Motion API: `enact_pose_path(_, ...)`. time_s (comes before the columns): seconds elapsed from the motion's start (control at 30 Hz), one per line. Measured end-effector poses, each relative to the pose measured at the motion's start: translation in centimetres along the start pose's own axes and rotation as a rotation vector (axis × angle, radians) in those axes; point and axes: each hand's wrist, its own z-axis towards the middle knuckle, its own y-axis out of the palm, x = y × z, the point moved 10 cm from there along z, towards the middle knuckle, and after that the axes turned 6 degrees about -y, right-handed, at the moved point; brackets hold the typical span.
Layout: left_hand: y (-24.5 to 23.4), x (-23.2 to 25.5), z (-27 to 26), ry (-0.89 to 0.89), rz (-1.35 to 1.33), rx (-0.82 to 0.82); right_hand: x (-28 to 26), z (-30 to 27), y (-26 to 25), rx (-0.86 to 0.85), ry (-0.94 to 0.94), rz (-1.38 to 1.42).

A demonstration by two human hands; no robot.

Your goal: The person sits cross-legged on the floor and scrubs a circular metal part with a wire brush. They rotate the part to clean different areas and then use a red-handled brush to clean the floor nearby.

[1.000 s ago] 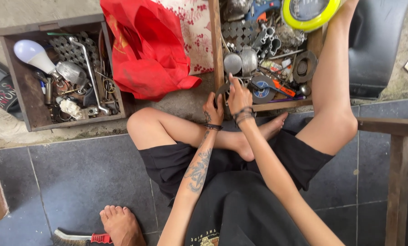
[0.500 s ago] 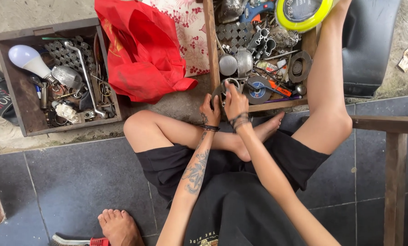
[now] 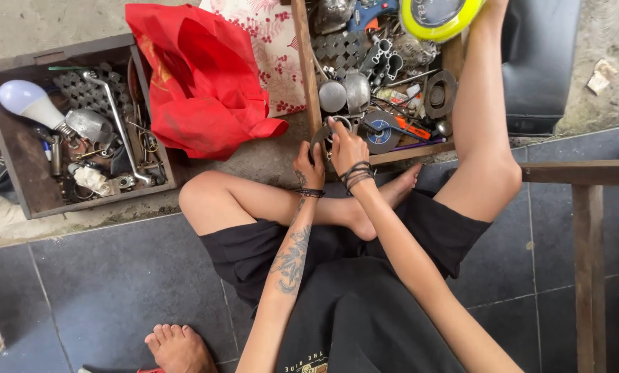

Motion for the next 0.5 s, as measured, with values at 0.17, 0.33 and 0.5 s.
enact_pose_path(0.17,0.4,-0.4,0.7,-0.053,-0.097,0.014,2.4,-0.9,-3.1,-0.064,-0.002,-0.105)
enact_pose_path(0.33,1.0,-1.2,0.4,-0.067,-0.086,0.005,0.8,0.9,-2.3,-0.033,-0.095,-0.106)
enact_pose_path(0.5,0.4,-0.7,0.2,-0.074,-0.079,0.022,0.4,-0.5,-3.6,-0.053,-0.284,-0.151)
